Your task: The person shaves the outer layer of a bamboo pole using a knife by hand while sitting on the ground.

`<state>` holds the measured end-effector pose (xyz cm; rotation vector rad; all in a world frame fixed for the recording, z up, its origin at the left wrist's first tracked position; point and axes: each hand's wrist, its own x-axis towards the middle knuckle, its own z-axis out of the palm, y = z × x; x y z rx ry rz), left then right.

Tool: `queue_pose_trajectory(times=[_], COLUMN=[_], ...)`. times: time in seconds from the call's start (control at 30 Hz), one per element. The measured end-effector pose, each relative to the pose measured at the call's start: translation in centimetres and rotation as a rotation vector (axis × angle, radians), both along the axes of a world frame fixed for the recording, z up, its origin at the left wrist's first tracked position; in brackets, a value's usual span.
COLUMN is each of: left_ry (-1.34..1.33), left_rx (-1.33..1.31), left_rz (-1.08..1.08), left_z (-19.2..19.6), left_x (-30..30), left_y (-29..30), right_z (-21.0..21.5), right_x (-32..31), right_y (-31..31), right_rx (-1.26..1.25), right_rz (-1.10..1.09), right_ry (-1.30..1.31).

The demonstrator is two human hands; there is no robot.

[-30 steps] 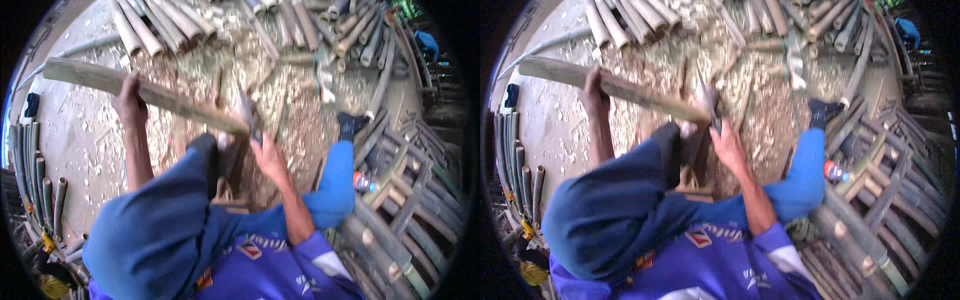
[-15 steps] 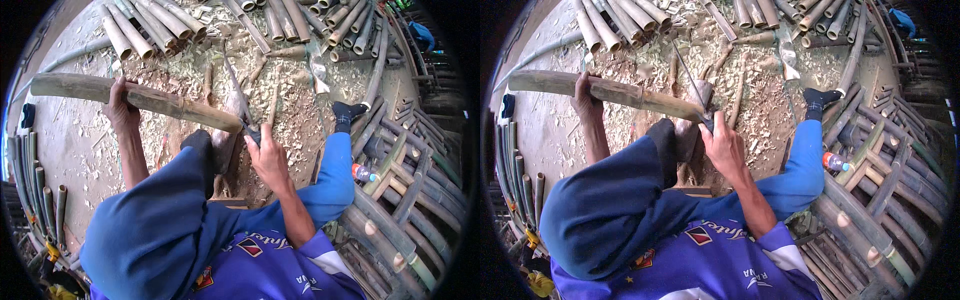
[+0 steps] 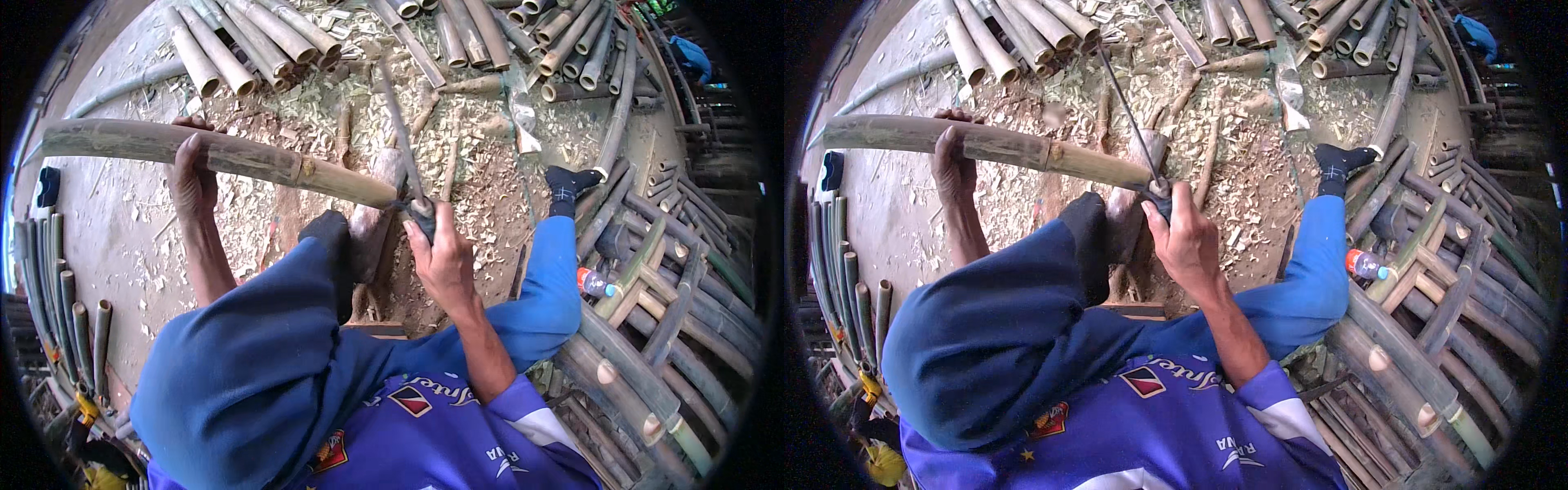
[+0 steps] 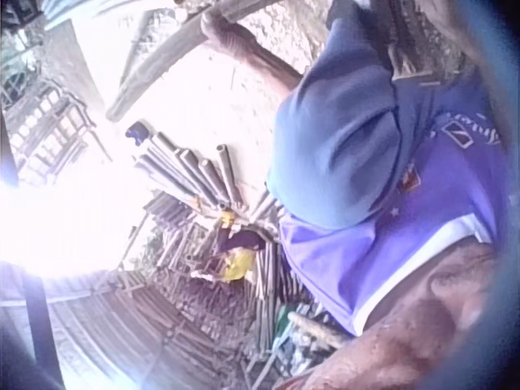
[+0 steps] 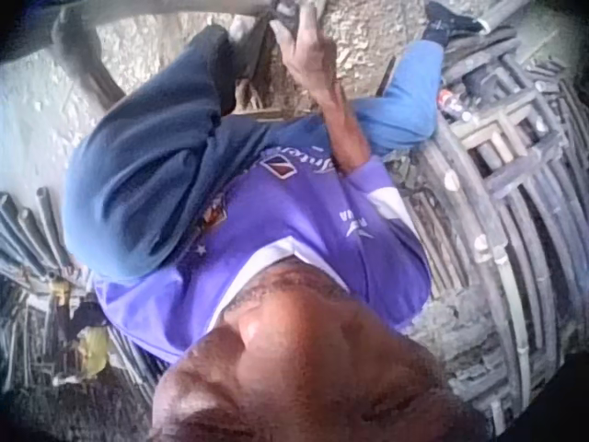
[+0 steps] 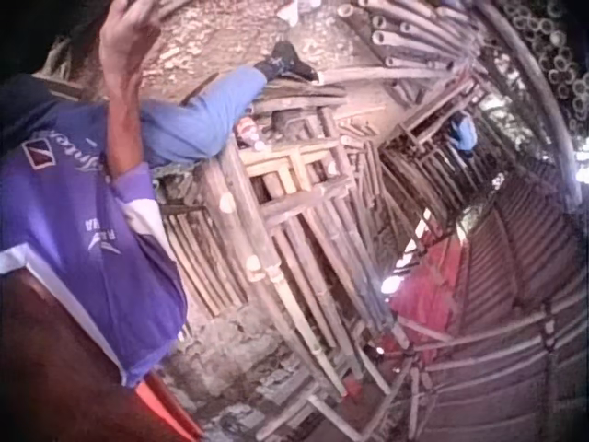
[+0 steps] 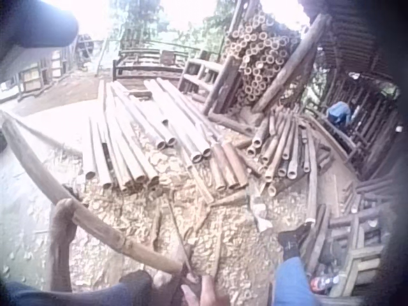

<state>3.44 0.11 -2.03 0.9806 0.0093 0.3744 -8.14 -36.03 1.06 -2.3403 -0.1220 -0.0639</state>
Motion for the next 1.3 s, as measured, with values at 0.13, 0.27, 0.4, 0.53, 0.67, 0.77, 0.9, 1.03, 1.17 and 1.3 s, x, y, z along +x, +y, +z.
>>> queue_pose_trajectory(times=[0.13, 0.27, 0.4, 0.53, 0.67, 0.77, 0.9, 1.03, 1.17, 1.3], left_ry=[0.039, 0.111, 0.272, 0.185, 0.205, 0.159, 0.115, 0.088, 0.066, 0.049], left_rx=[0.012, -0.101, -0.005, 0.054, 0.065, 0.029, 0.035, 0.025, 0.053, 0.095], left_rz=[-0.008, 0.159, 0.526, 0.589, 0.639, 0.449, 0.301, 0.235, 0.149, -0.022], left_z=[-0.2, 0.1, 0.2, 1.9, 3.5, 1.8, 2.2, 1.9, 1.6, 1.5], left_x=[-0.2, 0.8, 0.3, 0.9, 0.1, -0.2, -1.0, -1.4, -2.6, -3.4], left_y=[-0.2, -0.8, -0.8, -3.5, -5.5, -2.3, -2.5, -2.9, -1.9, 0.4], right_z=[-6.3, -5.5, 0.2, -2.8, -6.6, -2.9, 1.4, -7.2, -6.7, 0.5], right_x=[-0.7, 0.8, 0.4, -0.5, -0.1, 1.1, 0.0, -1.4, -0.5, -0.1], right_y=[-0.8, -1.4, 0.6, 0.3, -1.5, -0.5, 0.5, -1.5, -2.4, -0.4], right_rx=[-0.173, -0.260, -0.079, 0.051, -0.215, -0.154, 0.127, -0.162, -0.124, -0.004], right_rz=[-0.040, -0.027, -0.055, -0.069, -0.153, -0.019, -0.038, -0.098, -0.046, -0.082], right_ry=[0.224, 0.420, 0.233, -0.045, 0.669, 0.473, -0.016, 0.405, 0.475, 0.153])
